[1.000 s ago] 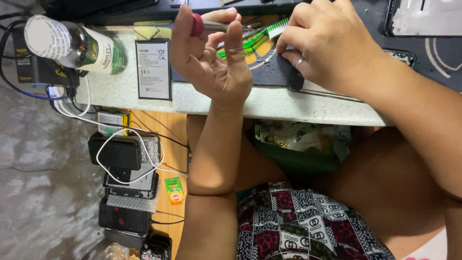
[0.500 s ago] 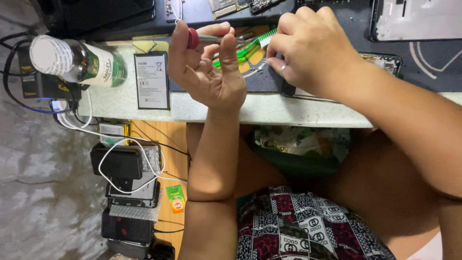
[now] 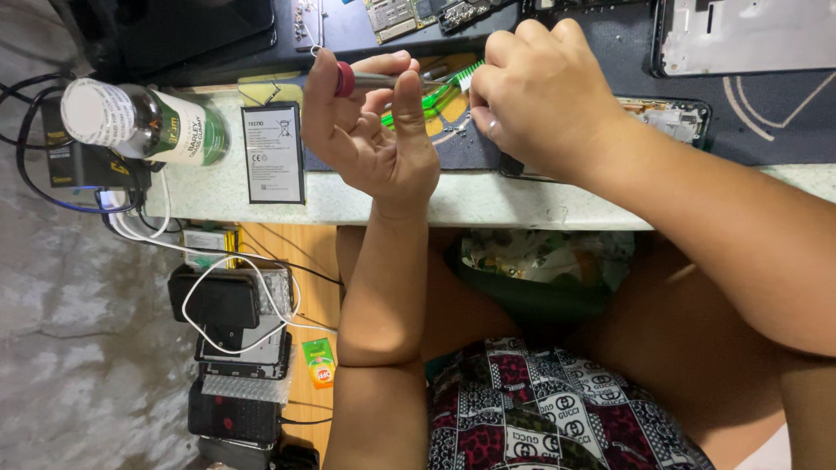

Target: The person uses a screwdriver to remove screws from a disassembled smartphone frame and places them on the work surface. The person then uses tweezers to pick up and place small screws and components on the frame.

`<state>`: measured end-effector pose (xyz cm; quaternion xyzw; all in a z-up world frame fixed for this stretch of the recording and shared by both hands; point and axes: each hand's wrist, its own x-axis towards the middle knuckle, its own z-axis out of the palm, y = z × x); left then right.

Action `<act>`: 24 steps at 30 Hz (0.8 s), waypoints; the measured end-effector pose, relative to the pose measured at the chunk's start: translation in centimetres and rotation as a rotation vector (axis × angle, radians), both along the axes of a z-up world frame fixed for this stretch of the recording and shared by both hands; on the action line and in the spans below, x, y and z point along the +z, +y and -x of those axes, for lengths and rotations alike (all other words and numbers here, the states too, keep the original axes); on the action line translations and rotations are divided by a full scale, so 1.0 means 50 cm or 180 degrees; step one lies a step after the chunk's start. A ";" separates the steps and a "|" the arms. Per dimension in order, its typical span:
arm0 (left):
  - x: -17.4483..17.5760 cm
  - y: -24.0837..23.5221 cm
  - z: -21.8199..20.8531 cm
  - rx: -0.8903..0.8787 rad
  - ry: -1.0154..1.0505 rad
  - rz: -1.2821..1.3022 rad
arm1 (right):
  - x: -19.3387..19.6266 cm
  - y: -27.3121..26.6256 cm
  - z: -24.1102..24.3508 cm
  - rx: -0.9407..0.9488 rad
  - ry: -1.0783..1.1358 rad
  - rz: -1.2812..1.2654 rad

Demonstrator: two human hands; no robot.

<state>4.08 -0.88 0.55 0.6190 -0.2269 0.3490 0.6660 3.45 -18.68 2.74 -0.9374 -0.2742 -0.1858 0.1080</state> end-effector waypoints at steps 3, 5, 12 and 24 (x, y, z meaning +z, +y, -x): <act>0.001 -0.006 0.001 -0.0075 -0.0014 0.0173 | 0.004 0.001 0.002 0.0007 -0.0053 -0.0017; 0.004 -0.013 0.004 -0.0128 -0.0127 0.0394 | 0.011 -0.002 0.002 0.0002 -0.0023 -0.0097; 0.020 -0.040 0.019 -0.0122 -0.0574 0.0745 | 0.054 -0.050 -0.017 -0.0105 0.2792 -0.3797; 0.017 -0.050 0.021 -0.0035 -0.0670 0.0755 | 0.035 -0.045 -0.024 0.0593 0.4231 -0.5480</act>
